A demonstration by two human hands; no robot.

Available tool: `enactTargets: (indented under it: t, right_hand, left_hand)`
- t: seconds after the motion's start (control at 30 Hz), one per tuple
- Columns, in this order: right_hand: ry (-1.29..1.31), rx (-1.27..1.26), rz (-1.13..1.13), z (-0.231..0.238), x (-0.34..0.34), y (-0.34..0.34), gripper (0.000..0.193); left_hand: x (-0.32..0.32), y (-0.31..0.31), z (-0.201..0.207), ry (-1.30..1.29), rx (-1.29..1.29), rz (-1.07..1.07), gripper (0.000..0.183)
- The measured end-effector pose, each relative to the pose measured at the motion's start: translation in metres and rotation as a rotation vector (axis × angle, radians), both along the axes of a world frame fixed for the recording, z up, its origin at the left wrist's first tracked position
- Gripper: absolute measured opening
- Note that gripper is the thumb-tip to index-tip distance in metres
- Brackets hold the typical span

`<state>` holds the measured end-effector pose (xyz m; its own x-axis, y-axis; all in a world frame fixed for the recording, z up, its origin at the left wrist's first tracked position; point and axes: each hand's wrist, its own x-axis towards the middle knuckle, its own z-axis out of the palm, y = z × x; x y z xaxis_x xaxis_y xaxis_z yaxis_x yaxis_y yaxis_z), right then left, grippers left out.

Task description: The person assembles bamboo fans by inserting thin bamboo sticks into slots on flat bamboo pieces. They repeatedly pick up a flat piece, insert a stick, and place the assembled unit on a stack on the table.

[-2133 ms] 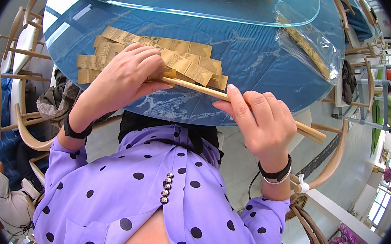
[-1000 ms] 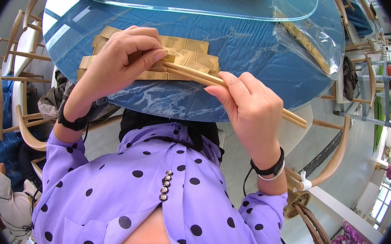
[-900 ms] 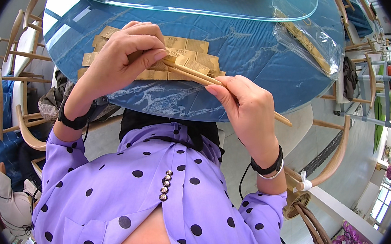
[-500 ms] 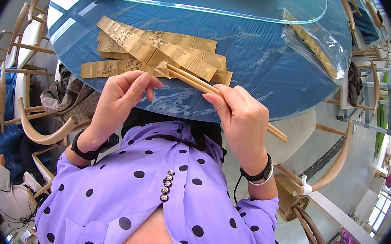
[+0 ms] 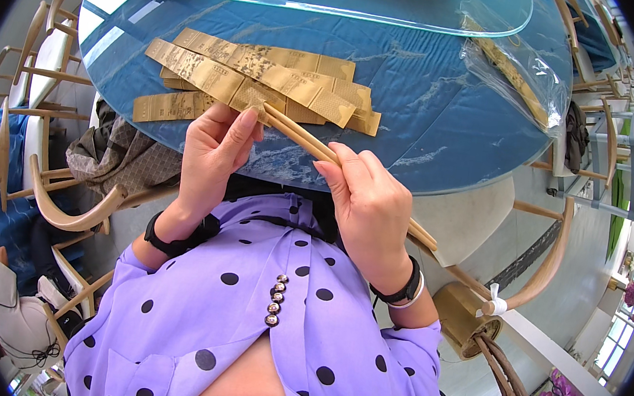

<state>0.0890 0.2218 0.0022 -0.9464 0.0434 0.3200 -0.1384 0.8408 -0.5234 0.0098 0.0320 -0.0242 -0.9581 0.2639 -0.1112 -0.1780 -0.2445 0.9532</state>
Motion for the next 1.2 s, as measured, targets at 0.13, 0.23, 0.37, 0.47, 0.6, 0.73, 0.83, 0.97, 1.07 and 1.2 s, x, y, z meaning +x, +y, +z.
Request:
enactTargets:
  t: [0.13,0.23,0.37,0.47,0.6,0.73,0.83,0.97,1.07,1.2]
  right_hand:
    - [0.015,0.013,0.007,0.0,0.0,-0.003,0.027]
    - [0.036,0.066,-0.012,0.0,-0.003,-0.01,0.028]
    - [0.074,0.104,-0.026,-0.002,-0.007,-0.015,0.028]
    - [0.048,0.06,-0.033,0.003,-0.009,-0.016,0.027]
    - [0.075,0.07,-0.025,0.005,-0.014,-0.02,0.027]
    - [0.082,0.085,-0.006,0.007,-0.016,-0.024,0.027]
    - [0.088,0.081,-0.016,0.007,-0.017,-0.03,0.026]
    - [0.124,0.076,-0.06,0.006,-0.023,-0.039,0.024]
    - [0.109,0.06,-0.065,0.011,-0.026,-0.043,0.023]
    - [0.099,0.036,-0.047,0.008,-0.026,-0.039,0.023]
  left_hand:
    - [-0.001,-0.008,-0.005,-0.081,0.089,-0.034,0.028]
    - [-0.001,-0.005,-0.005,-0.085,0.057,-0.106,0.03]
    - [-0.002,-0.005,-0.003,0.009,-0.067,-0.128,0.03]
    - [-0.004,-0.004,0.002,0.064,-0.046,-0.129,0.031]
    - [-0.01,-0.007,0.005,0.04,-0.028,-0.075,0.032]
    - [-0.016,-0.017,-0.007,0.0,0.103,0.068,0.037]
    - [-0.014,-0.008,0.0,0.094,0.027,0.141,0.036]
    - [-0.014,-0.002,0.001,0.21,-0.084,0.167,0.039]
    - [-0.015,-0.001,0.005,0.198,-0.035,0.139,0.038]
    - [-0.022,-0.007,0.014,0.079,0.077,0.059,0.04]
